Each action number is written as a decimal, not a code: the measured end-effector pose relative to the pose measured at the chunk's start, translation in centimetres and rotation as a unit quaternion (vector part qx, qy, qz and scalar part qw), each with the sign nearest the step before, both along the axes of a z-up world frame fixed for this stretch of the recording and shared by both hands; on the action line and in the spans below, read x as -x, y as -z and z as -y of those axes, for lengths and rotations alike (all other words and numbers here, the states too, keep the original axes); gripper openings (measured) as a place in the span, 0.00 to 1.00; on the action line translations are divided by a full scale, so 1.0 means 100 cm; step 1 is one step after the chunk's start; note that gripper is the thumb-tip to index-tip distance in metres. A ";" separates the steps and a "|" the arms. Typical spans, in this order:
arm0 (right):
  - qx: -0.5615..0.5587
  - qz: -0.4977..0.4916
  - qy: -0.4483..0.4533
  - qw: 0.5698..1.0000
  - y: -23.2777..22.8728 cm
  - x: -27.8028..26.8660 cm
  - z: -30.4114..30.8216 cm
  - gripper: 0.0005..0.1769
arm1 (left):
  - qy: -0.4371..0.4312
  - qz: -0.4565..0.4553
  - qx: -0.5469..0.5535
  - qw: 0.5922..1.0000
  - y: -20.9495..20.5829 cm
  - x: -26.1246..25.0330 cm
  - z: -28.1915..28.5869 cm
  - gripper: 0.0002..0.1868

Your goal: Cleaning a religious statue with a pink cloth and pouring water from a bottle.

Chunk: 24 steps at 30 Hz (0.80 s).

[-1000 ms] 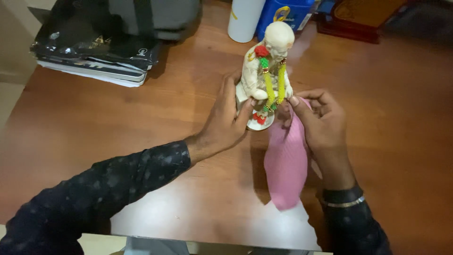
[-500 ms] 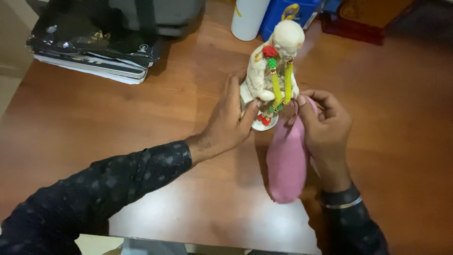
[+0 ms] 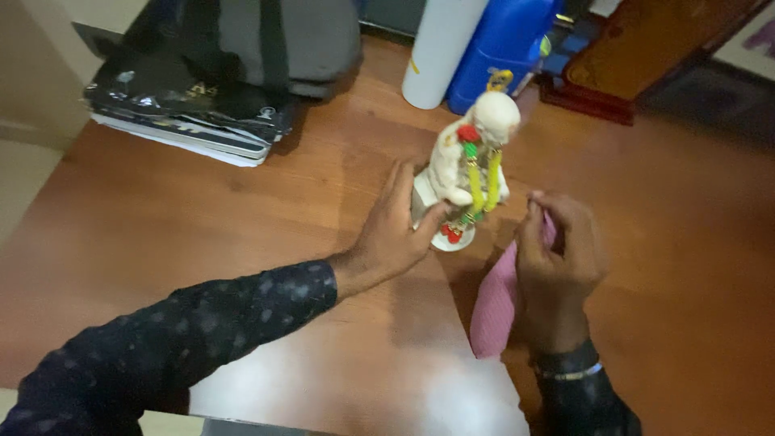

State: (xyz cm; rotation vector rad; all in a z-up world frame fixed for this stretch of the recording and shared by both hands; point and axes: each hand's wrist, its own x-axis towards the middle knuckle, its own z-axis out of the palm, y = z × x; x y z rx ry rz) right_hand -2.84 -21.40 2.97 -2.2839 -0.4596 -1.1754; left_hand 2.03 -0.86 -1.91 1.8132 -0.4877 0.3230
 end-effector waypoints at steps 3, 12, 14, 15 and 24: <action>-0.004 0.020 -0.029 0.999 0.004 0.015 -0.009 0.12 | -0.016 0.042 0.014 0.999 -0.033 0.016 -0.004 0.39; 0.043 0.067 -0.069 0.994 -0.007 0.029 -0.032 0.14 | 0.009 0.092 0.008 0.996 -0.011 0.016 -0.008 0.34; 0.056 0.071 -0.039 0.995 -0.013 0.028 -0.041 0.13 | 0.029 0.087 0.048 0.995 -0.016 0.015 -0.008 0.35; 0.068 0.076 -0.010 0.995 -0.016 0.027 -0.047 0.12 | 0.049 0.082 0.086 0.992 -0.018 0.015 -0.009 0.36; 0.169 0.069 -0.050 0.982 -0.028 0.033 -0.044 0.11 | 0.067 0.091 0.095 0.989 0.001 0.007 -0.006 0.31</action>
